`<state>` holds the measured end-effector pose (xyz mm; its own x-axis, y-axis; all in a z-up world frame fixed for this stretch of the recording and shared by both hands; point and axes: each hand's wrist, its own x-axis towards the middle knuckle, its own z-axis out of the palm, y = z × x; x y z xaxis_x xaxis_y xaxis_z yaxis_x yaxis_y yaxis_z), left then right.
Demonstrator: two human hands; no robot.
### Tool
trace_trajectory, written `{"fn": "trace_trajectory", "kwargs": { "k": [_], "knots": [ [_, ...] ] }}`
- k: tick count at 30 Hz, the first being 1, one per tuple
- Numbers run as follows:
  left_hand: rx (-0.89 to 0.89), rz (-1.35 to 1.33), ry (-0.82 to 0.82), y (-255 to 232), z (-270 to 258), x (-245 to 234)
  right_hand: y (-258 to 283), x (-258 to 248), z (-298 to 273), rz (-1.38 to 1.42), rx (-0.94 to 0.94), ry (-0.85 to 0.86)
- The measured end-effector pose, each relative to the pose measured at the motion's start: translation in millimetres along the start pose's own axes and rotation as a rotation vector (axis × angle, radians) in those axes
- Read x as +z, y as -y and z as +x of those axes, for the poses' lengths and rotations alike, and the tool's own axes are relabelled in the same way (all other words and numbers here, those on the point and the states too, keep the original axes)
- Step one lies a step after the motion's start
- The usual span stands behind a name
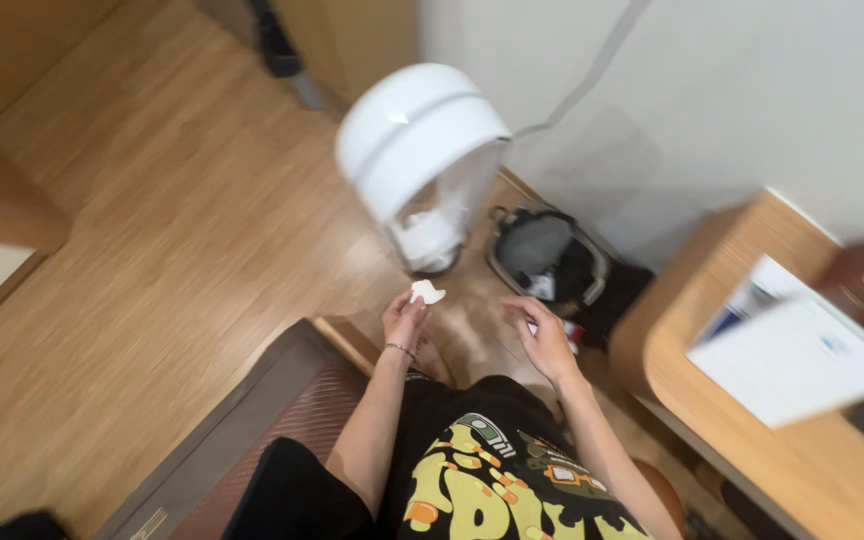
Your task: The person cleans their desk area by wiping the surface, a drawer, a calendar, and a model car with a cloth.
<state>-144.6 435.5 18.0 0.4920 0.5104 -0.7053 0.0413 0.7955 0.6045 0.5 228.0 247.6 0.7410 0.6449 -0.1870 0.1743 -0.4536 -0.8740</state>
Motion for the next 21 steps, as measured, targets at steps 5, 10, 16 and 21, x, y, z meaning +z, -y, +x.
{"fn": "trace_trajectory", "kwargs": {
  "k": [5, 10, 16, 21],
  "knots": [
    [0.094, -0.192, -0.099, -57.6, -0.8, -59.6, 37.7, 69.9, 52.6, -0.045, -0.070, 0.336],
    [0.180, -0.454, -0.314, -89.3, -19.4, -98.0, 75.8, 124.8, 95.8, -0.137, -0.273, 0.655],
    [0.301, -0.671, -0.395, -108.9, -21.6, -104.8, 136.0, 178.7, 153.7, -0.092, -0.407, 0.753],
    [0.357, -0.647, -0.472, -168.0, -11.6, -95.0, 181.6, 202.8, 188.7, 0.048, -0.510, 0.715]
  ]
}}
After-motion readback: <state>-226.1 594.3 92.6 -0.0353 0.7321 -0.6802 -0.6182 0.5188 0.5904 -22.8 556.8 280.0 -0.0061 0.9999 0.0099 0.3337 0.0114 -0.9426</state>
